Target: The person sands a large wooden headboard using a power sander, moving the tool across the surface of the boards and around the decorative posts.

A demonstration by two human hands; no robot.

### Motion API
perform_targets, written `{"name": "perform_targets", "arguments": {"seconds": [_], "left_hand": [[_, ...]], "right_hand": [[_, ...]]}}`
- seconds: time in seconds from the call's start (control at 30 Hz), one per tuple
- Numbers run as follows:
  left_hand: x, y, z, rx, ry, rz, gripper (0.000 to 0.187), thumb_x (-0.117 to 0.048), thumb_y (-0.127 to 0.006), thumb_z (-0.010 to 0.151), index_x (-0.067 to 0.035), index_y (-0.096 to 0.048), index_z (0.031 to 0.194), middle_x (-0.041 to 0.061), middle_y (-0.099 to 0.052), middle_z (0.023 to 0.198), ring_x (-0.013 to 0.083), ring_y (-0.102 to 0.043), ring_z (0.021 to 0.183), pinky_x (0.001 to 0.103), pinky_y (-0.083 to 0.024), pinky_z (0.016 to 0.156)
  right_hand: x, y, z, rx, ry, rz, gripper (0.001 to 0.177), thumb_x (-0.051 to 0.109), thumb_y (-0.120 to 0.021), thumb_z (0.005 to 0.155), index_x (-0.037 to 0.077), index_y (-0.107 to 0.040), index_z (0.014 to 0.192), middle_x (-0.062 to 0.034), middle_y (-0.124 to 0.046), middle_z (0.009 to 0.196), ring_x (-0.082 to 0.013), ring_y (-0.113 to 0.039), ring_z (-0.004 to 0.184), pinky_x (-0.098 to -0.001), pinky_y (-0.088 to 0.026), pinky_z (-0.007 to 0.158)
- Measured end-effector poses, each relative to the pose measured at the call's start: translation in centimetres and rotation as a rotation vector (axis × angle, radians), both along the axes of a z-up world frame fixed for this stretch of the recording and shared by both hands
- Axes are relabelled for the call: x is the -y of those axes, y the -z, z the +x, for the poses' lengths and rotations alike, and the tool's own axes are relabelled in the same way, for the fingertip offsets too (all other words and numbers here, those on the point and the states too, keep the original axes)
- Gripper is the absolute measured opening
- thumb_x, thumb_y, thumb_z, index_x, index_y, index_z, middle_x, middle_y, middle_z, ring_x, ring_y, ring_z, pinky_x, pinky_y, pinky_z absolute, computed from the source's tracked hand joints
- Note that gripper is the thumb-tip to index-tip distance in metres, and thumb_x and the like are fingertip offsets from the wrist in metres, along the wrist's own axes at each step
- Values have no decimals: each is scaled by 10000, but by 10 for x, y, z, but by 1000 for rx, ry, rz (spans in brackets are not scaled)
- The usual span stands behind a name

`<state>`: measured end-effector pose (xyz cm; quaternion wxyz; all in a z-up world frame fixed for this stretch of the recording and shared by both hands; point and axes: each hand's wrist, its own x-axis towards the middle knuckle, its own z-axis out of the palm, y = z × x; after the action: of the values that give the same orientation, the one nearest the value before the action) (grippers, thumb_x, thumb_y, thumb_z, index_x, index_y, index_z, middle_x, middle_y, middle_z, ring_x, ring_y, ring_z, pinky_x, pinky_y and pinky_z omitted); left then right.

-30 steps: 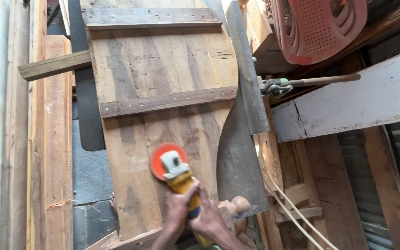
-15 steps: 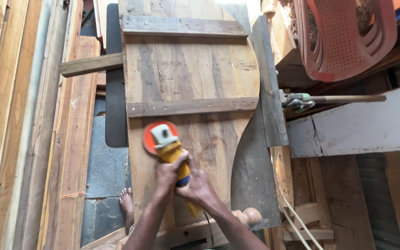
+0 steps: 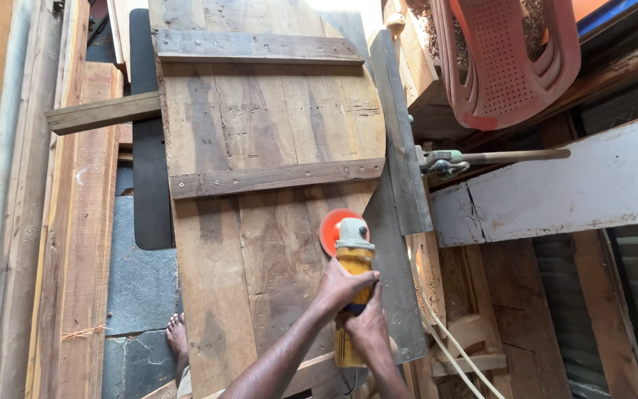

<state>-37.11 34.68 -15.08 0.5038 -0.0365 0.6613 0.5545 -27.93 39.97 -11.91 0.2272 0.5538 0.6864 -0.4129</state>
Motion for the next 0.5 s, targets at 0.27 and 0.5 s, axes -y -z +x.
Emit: {"name": "perform_targets", "arguments": {"seconds": [0.27, 0.5], "left_hand": [[80, -13, 4, -32, -385, 28, 428, -285, -809, 788, -43, -689, 1121, 125, -757, 1008, 201, -775, 843, 392, -678, 807], [121, -23, 7, -19, -580, -30, 438, -248, -786, 799, -68, -658, 1177, 105, -764, 1035, 194, -781, 882, 400, -630, 813]], "right_hand": [[38, 11, -11, -150, -418, -148, 1096, 214, -778, 698, 214, -86, 1548, -165, -748, 918, -329, -770, 808, -427, -684, 794], [68, -8, -22, -386, -646, -191, 1066, 255, -782, 733, 163, -116, 1559, -189, -742, 925, -390, -752, 794, -454, -631, 745]]}}
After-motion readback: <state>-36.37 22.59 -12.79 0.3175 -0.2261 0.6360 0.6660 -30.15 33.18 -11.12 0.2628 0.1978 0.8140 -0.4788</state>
